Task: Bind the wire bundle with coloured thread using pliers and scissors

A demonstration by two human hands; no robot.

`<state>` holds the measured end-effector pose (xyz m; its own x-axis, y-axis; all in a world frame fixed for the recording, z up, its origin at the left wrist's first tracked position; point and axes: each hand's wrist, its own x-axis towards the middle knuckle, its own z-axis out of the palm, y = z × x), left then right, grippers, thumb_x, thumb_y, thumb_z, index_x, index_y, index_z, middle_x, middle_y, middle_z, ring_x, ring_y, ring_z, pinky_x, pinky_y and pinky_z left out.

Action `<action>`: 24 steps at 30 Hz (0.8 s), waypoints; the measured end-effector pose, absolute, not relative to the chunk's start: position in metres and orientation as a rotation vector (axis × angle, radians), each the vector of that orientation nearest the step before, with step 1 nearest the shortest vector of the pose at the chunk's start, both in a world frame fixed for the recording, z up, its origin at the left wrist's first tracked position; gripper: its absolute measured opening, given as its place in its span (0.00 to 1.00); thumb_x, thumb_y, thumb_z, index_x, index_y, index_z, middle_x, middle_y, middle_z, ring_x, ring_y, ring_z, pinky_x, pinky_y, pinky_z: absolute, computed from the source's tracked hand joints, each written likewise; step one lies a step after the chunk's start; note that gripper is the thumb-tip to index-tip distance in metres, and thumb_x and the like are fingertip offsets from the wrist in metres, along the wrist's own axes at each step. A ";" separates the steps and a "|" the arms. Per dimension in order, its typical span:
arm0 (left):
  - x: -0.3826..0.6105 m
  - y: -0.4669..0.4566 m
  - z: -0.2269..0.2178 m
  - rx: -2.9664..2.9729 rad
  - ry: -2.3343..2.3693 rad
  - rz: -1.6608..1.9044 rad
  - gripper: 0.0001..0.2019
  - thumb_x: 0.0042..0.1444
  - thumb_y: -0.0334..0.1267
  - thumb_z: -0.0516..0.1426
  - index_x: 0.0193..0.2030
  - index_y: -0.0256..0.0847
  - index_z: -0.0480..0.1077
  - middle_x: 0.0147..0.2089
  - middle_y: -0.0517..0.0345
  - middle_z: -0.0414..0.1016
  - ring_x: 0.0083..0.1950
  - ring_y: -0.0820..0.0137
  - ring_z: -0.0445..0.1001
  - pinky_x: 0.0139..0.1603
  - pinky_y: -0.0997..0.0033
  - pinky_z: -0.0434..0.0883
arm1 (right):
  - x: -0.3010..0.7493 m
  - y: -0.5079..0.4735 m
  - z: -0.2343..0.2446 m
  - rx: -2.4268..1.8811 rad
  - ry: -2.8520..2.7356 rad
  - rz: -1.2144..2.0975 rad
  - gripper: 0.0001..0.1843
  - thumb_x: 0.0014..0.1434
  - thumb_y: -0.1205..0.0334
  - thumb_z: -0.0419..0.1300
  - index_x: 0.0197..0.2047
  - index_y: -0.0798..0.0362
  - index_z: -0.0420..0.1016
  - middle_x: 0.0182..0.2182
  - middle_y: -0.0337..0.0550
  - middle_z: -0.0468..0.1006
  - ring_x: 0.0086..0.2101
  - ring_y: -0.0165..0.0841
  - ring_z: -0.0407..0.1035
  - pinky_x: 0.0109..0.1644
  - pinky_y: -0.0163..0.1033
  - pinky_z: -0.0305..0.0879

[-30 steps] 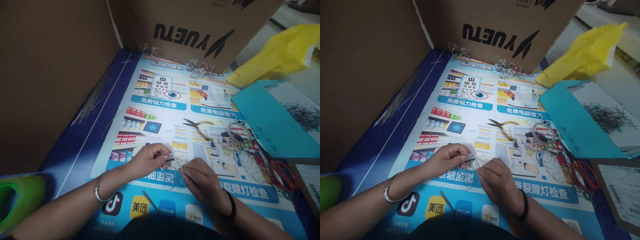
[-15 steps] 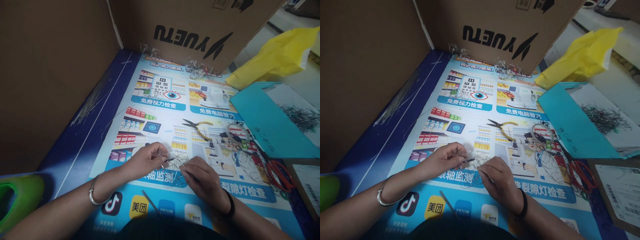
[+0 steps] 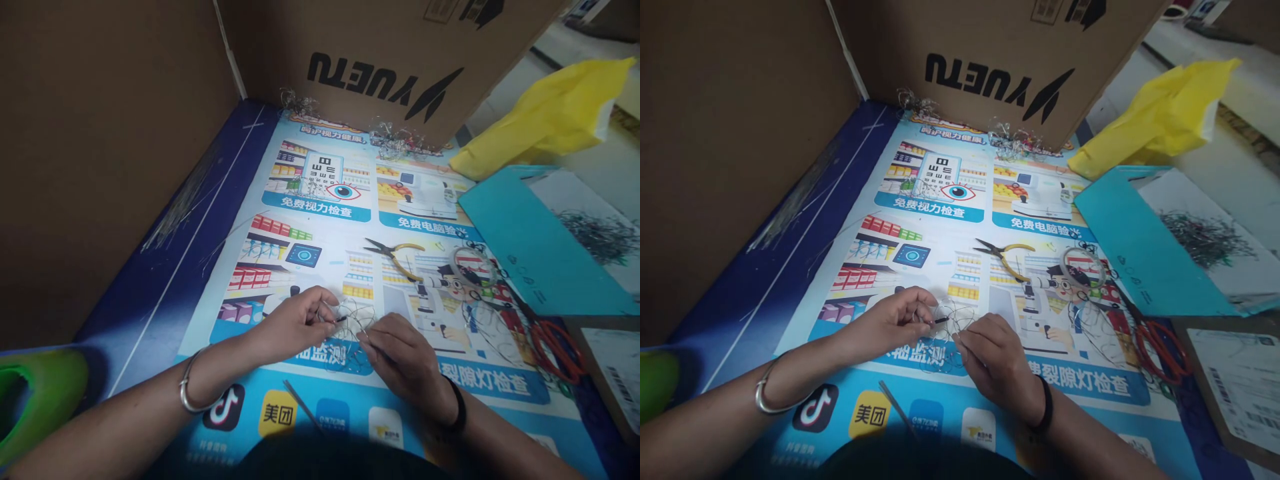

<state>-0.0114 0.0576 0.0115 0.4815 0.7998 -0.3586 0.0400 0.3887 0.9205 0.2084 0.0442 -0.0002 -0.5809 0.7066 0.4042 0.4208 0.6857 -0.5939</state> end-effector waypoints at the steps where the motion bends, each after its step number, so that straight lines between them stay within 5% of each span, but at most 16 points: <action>1: -0.011 0.058 0.012 1.071 0.967 0.592 0.13 0.52 0.32 0.56 0.44 0.40 0.60 0.34 0.61 0.66 0.28 0.77 0.65 0.28 0.74 0.64 | 0.208 0.044 0.000 -0.858 -2.265 0.585 0.09 0.54 0.75 0.59 0.38 0.54 0.70 0.29 0.44 0.73 0.30 0.33 0.64 0.33 0.41 0.62; 14: -0.013 0.058 0.012 1.115 1.065 0.490 0.05 0.52 0.37 0.56 0.31 0.39 0.63 0.24 0.67 0.63 0.23 0.76 0.68 0.22 0.77 0.61 | 0.209 0.043 0.001 -0.809 -2.263 0.500 0.09 0.54 0.76 0.60 0.38 0.56 0.71 0.28 0.45 0.74 0.29 0.33 0.65 0.33 0.41 0.63; 24: -0.012 0.059 0.024 1.162 1.109 0.426 0.04 0.53 0.35 0.54 0.29 0.38 0.66 0.19 0.67 0.63 0.18 0.79 0.61 0.20 0.78 0.59 | 0.209 0.044 0.003 -0.816 -2.277 0.495 0.08 0.54 0.75 0.59 0.38 0.56 0.72 0.29 0.44 0.74 0.30 0.33 0.66 0.33 0.41 0.63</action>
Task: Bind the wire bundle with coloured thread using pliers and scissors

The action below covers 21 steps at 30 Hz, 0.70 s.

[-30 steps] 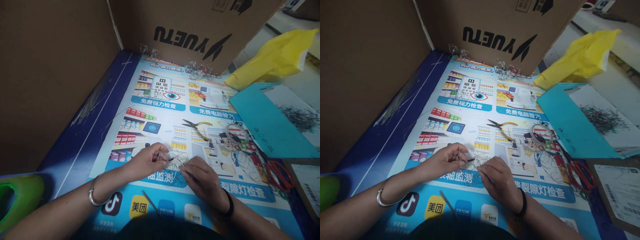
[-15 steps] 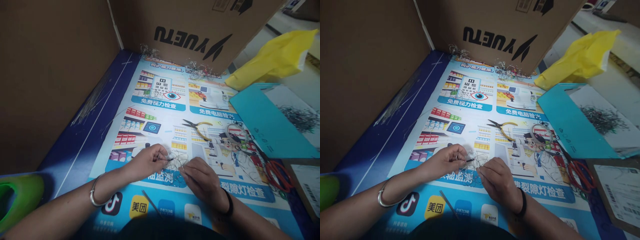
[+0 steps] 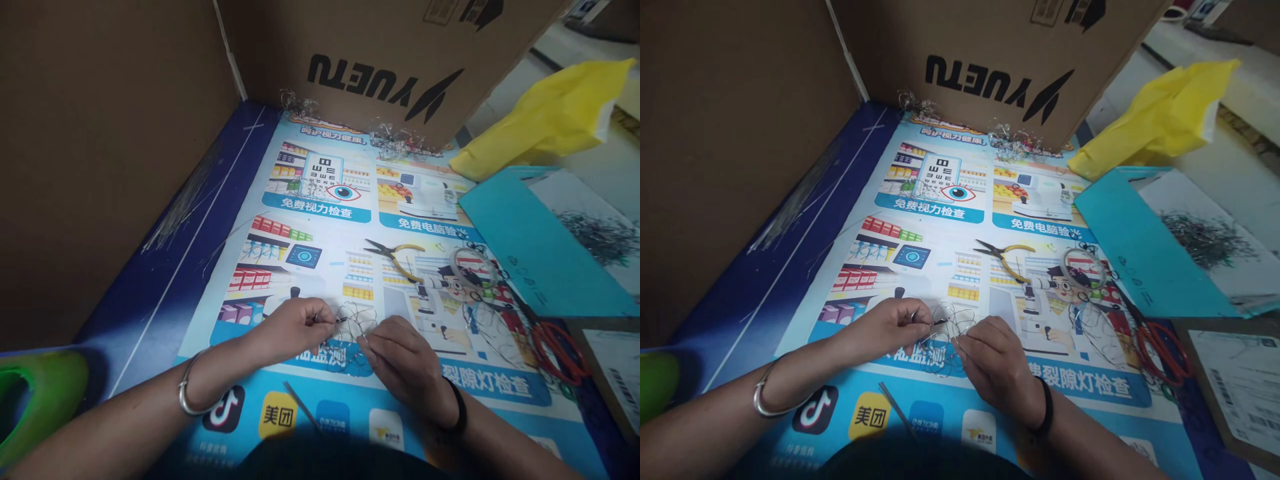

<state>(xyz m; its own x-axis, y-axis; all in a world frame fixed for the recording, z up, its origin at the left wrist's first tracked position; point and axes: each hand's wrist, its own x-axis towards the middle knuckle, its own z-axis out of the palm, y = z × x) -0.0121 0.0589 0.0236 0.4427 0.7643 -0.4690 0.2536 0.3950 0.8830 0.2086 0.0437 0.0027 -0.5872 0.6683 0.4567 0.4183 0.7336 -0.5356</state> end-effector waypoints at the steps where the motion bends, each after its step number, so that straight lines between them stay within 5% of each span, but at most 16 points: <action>1: -0.012 0.059 0.023 1.170 1.109 0.428 0.04 0.53 0.35 0.54 0.28 0.38 0.65 0.19 0.67 0.62 0.19 0.79 0.61 0.20 0.78 0.59 | 0.209 0.044 0.002 -0.812 -2.275 0.496 0.08 0.54 0.75 0.59 0.38 0.56 0.72 0.29 0.45 0.74 0.30 0.33 0.66 0.33 0.41 0.63; 21: -0.012 0.057 0.013 1.193 1.112 0.469 0.03 0.50 0.35 0.53 0.27 0.40 0.64 0.21 0.67 0.60 0.20 0.78 0.61 0.20 0.77 0.60 | 0.208 0.043 -0.001 -0.790 -2.303 0.487 0.10 0.56 0.74 0.57 0.40 0.54 0.71 0.30 0.44 0.75 0.30 0.33 0.66 0.33 0.41 0.63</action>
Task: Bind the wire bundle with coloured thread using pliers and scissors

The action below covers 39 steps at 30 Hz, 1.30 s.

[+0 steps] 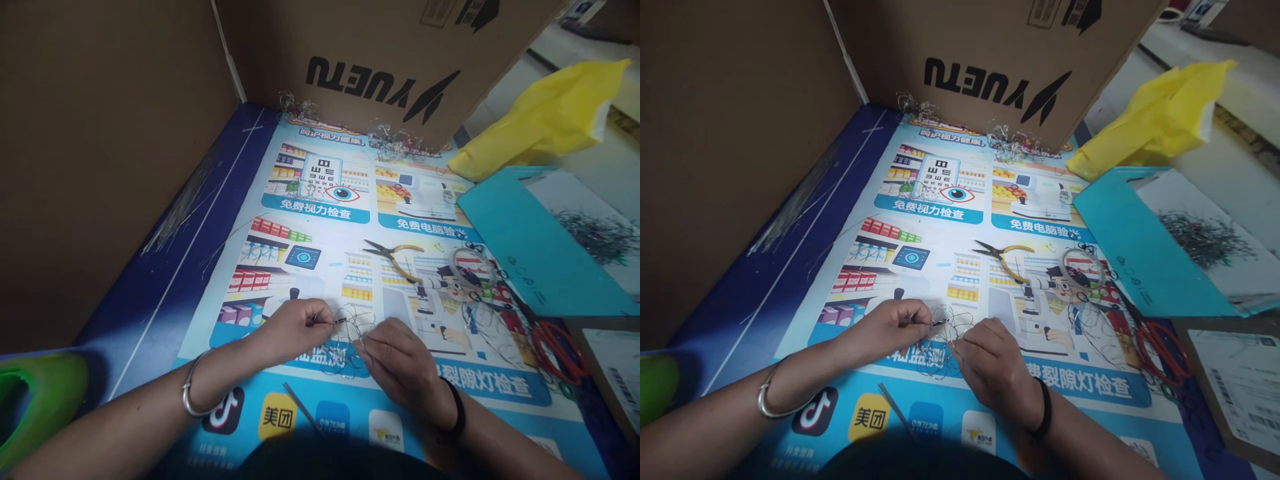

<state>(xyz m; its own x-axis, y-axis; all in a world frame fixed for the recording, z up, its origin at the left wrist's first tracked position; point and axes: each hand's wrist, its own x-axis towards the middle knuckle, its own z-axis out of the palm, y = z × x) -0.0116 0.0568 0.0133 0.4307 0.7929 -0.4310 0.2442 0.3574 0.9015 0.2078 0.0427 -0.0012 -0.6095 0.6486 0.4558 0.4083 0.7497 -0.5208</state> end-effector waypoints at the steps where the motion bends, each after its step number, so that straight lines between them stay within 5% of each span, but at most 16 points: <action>1: -0.012 0.057 0.013 1.195 1.111 0.466 0.03 0.50 0.35 0.53 0.27 0.40 0.64 0.22 0.66 0.60 0.20 0.78 0.61 0.20 0.77 0.60 | 0.208 0.043 -0.001 -0.787 -2.302 0.486 0.10 0.56 0.74 0.57 0.40 0.54 0.71 0.30 0.44 0.75 0.30 0.33 0.66 0.33 0.41 0.63; 39: -0.012 0.060 0.018 1.141 1.116 0.438 0.03 0.48 0.34 0.54 0.26 0.40 0.64 0.21 0.67 0.61 0.20 0.78 0.63 0.20 0.77 0.62 | 0.209 0.043 0.001 -0.822 -2.311 0.559 0.07 0.58 0.71 0.56 0.38 0.53 0.72 0.29 0.43 0.75 0.29 0.32 0.67 0.34 0.40 0.63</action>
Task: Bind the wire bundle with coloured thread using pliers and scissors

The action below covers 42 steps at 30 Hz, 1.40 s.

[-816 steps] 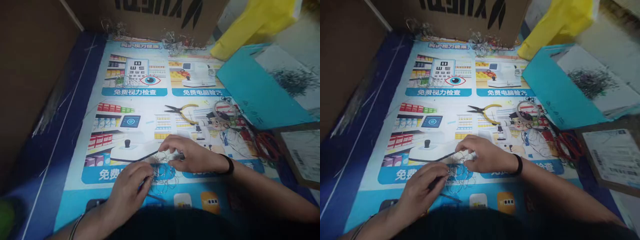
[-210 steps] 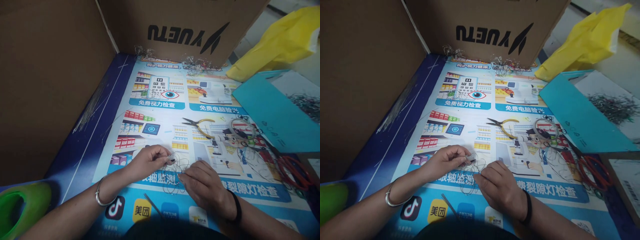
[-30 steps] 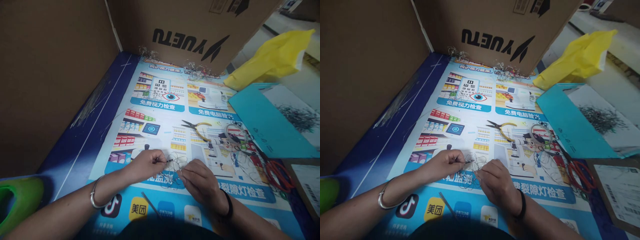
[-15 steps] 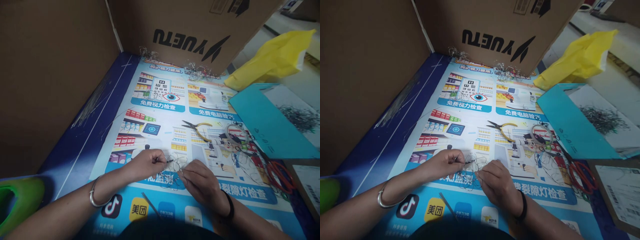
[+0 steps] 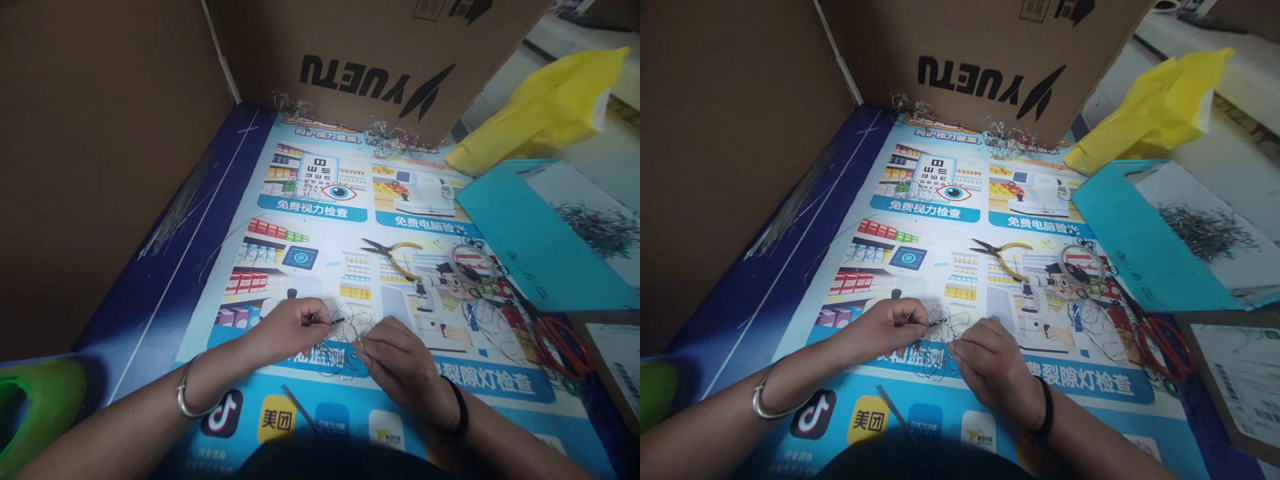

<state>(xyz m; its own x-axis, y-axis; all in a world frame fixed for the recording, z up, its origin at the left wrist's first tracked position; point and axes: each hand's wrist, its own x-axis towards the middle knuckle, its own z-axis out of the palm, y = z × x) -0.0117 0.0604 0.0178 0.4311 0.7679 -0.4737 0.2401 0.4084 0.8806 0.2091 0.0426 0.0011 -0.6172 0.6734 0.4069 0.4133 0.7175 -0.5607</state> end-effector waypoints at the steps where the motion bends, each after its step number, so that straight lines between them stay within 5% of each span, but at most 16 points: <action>1: -0.012 0.060 0.018 1.145 1.121 0.441 0.02 0.48 0.34 0.54 0.26 0.40 0.64 0.21 0.67 0.61 0.20 0.78 0.63 0.20 0.77 0.62 | 0.209 0.043 0.001 -0.821 -2.313 0.561 0.07 0.58 0.71 0.56 0.38 0.54 0.72 0.29 0.44 0.75 0.29 0.32 0.67 0.34 0.40 0.63; 17: -0.010 0.060 0.022 1.141 1.174 0.429 0.02 0.46 0.30 0.53 0.28 0.39 0.65 0.17 0.69 0.60 0.18 0.79 0.61 0.18 0.79 0.58 | 0.213 0.042 -0.004 -0.792 -2.332 0.553 0.09 0.56 0.74 0.57 0.39 0.54 0.72 0.29 0.44 0.75 0.29 0.33 0.65 0.34 0.41 0.62; 26: -0.011 0.060 0.017 1.146 1.152 0.368 0.10 0.46 0.31 0.52 0.37 0.38 0.69 0.33 0.61 0.71 0.19 0.80 0.65 0.19 0.79 0.63 | 0.214 0.041 -0.005 -0.768 -2.360 0.512 0.08 0.55 0.74 0.57 0.39 0.55 0.72 0.28 0.44 0.73 0.29 0.33 0.64 0.33 0.41 0.60; 42: -0.010 0.061 0.021 1.132 1.137 0.390 0.11 0.47 0.31 0.53 0.39 0.38 0.68 0.33 0.62 0.69 0.20 0.81 0.63 0.19 0.79 0.64 | 0.213 0.043 -0.007 -0.804 -2.350 0.564 0.09 0.55 0.74 0.57 0.40 0.55 0.71 0.30 0.44 0.74 0.30 0.33 0.64 0.34 0.41 0.59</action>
